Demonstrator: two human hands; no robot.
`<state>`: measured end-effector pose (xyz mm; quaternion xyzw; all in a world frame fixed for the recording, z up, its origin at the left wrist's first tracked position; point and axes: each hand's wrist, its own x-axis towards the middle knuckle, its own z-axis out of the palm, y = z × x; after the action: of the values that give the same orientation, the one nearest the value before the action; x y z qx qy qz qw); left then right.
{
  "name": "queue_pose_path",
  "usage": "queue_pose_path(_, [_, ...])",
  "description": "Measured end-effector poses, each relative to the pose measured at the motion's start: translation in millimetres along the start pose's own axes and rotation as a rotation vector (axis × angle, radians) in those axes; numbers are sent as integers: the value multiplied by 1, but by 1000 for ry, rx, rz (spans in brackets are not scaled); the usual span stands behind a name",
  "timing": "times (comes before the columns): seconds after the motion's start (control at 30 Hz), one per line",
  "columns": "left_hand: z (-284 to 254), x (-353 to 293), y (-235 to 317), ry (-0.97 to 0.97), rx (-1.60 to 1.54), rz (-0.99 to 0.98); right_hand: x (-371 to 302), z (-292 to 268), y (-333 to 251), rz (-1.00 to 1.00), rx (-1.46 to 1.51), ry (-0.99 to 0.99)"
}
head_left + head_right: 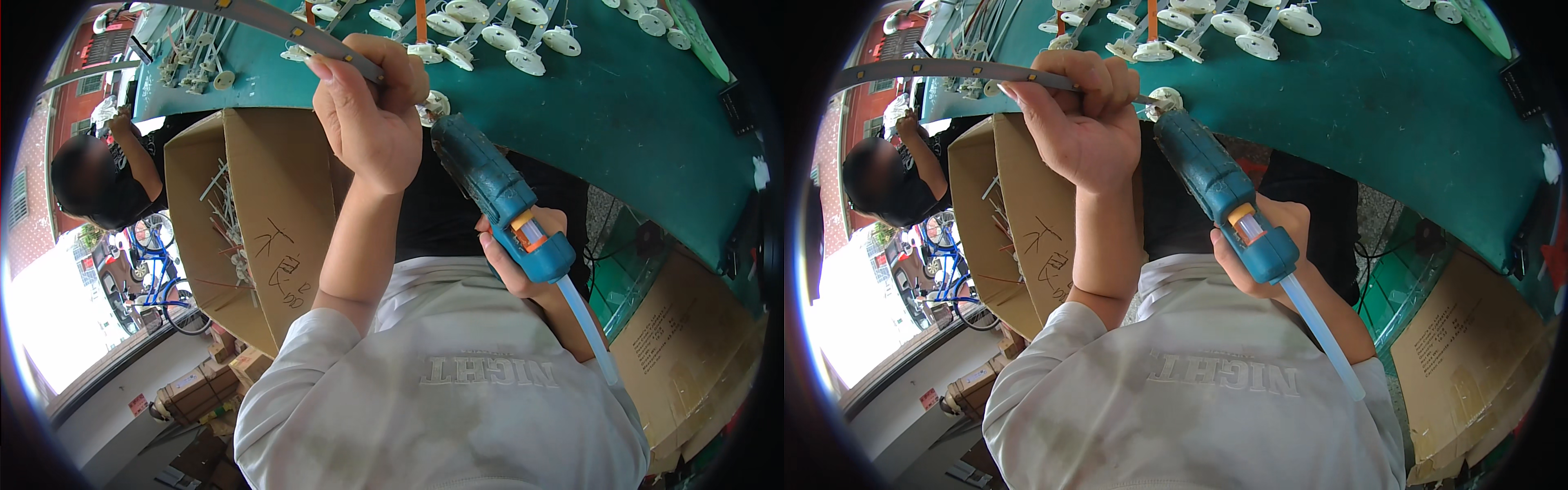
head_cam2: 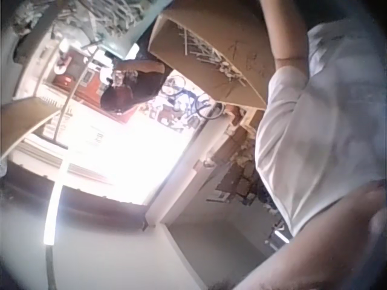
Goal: The recorder is using a hot glue gun to attach small plastic base components to white plastic stems on an assembly line.
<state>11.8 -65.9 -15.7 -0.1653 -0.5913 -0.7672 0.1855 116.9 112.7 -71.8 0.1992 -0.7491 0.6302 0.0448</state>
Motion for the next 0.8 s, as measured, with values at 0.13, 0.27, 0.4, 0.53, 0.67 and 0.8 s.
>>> queue_pose_path(0.13, [1,1,-1,-9,4,-3,0,-4,-1,-31,-10,12])
queue_pose_path(0.27, [2,1,-1,-10,15,-2,-2,-4,-1,0,11,19])
queue_pose_path(0.4, [1,0,0,-2,10,0,-2,-3,0,-4,23,26])
queue_pose_path(0.53, [-1,-1,0,-14,5,-2,-5,-6,-1,62,76,1])
queue_pose_path(0.67, [-2,-1,-1,-27,-9,3,-3,-3,0,88,95,24])
queue_pose_path(0.8, [-3,-1,-1,-26,27,13,-3,-10,0,55,-28,-23])
